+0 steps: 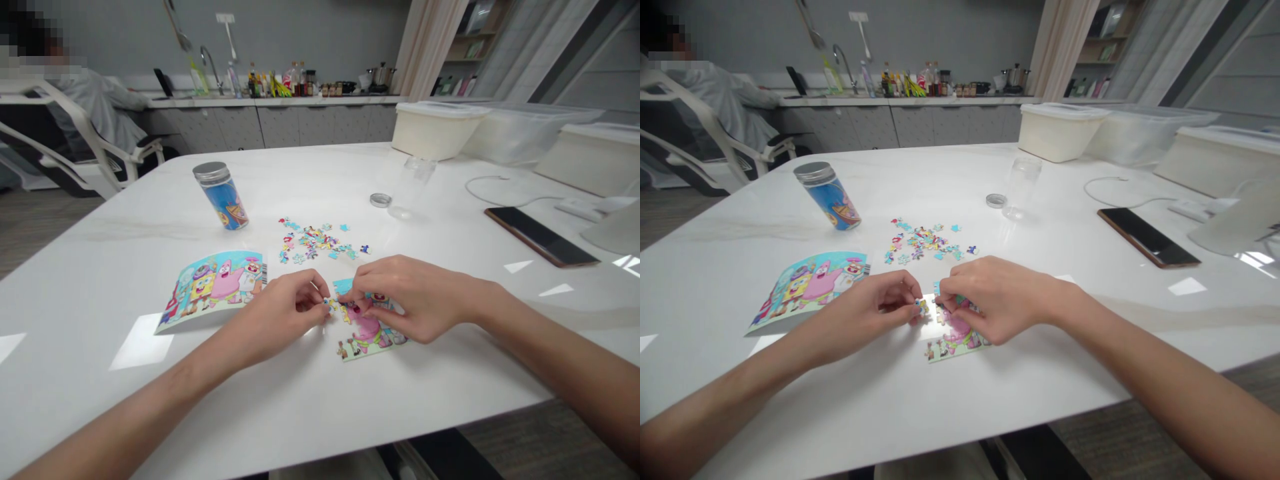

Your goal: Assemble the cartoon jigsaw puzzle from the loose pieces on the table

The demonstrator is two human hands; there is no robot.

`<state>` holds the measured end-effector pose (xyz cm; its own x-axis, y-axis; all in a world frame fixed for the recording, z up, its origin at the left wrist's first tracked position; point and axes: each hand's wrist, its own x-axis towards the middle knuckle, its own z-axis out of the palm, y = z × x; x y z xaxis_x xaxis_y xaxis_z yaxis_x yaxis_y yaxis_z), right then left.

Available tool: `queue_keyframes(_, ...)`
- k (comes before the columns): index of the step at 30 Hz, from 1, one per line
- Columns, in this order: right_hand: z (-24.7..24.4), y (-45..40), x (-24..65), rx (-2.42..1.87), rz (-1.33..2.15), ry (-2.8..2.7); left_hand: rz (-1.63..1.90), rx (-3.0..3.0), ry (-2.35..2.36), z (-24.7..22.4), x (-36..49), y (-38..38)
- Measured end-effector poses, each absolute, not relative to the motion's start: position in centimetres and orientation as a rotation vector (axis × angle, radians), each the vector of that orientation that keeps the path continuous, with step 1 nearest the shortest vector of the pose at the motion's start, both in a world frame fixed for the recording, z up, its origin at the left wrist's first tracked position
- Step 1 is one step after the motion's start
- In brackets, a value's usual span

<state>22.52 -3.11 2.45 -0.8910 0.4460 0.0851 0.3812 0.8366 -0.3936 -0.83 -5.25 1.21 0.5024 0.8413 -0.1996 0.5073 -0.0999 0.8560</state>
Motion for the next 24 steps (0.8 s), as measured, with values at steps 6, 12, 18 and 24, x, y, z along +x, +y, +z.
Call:
queue_keyframes(6, 2.52, -3.12, 22.36, -0.644, 0.575, -2.838, 0.441, 1.641, 1.095, 1.19, -0.84, -4.87)
queue_keyframes(12, 2.62, -3.13, 22.30, -0.648, 0.595, -2.831, 0.443, 1.702, 1.146, 1.66, -0.70, -4.91)
queue_keyframes(18, 2.63, -3.16, 22.29, -0.657, 0.597, -2.834, 0.450, 1.605, 1.168, 1.45, -0.75, -4.84)
queue_keyframes(24, 2.58, -3.18, 22.32, -0.665, 0.589, -2.841, 0.476, 1.612, 1.124, 1.16, -0.99, -4.89)
